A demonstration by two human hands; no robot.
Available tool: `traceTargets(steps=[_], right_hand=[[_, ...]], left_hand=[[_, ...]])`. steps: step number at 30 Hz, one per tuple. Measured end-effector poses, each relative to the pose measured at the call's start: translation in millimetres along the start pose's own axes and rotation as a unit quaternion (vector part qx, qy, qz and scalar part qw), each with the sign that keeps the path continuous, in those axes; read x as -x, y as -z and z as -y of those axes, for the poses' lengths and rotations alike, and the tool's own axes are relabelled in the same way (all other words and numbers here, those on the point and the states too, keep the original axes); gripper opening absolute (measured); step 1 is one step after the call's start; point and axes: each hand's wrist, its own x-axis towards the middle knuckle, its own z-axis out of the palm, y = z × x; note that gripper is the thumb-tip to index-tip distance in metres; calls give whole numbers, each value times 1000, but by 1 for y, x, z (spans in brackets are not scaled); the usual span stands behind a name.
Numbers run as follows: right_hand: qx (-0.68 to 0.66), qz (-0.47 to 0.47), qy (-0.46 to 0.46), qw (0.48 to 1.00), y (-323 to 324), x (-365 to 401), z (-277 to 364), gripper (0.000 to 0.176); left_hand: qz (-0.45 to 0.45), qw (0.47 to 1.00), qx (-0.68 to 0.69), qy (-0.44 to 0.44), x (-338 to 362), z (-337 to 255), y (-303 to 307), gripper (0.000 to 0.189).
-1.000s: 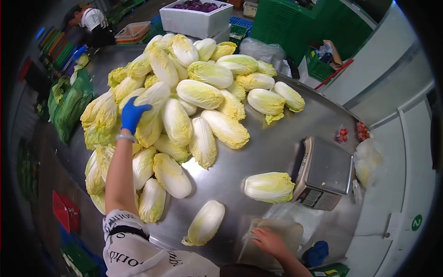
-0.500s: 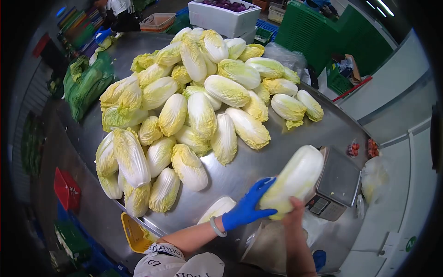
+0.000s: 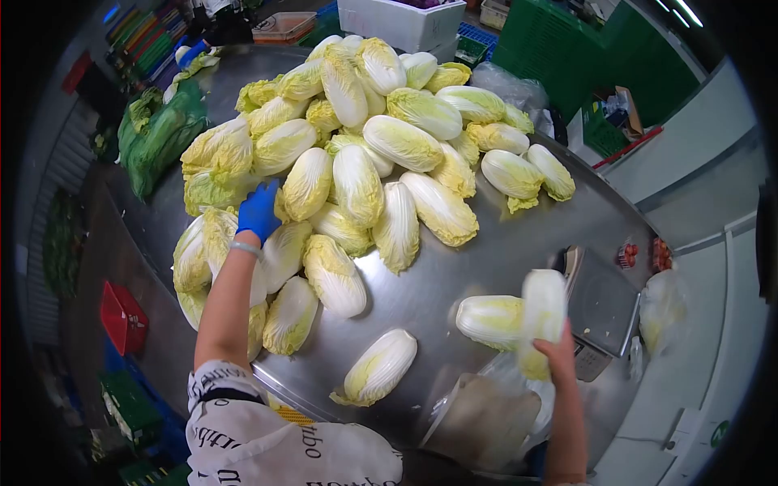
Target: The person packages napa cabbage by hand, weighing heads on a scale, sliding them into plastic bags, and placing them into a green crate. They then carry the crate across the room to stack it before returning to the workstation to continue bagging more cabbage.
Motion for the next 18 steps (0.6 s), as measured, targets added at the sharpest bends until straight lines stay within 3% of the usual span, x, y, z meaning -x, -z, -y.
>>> traceTargets(steps=[4,5,9,13,16,18], right_hand=[[-62,164,6,985,-90,-15,-8,78],[-14,170,13,985,-106,-12,-6,78],[202,158,56,965,-146,-4,-16,83],[431,125,161,879,-164,12,-26,86],[517,125,190,825,-179,20,-35,85],[494,113,212,836,-182,23,-37,82]], left_hand=[[-1,999,27,-19,-14,20,-26,67],[-21,999,44,-18,-9,19,-22,66],[-118,981,154,5,34,0,21,62],[-236,937,256,-19,92,-33,65,63],[-218,931,291,-44,138,-59,84,60],[-187,918,344,-57,167,-77,76,58]])
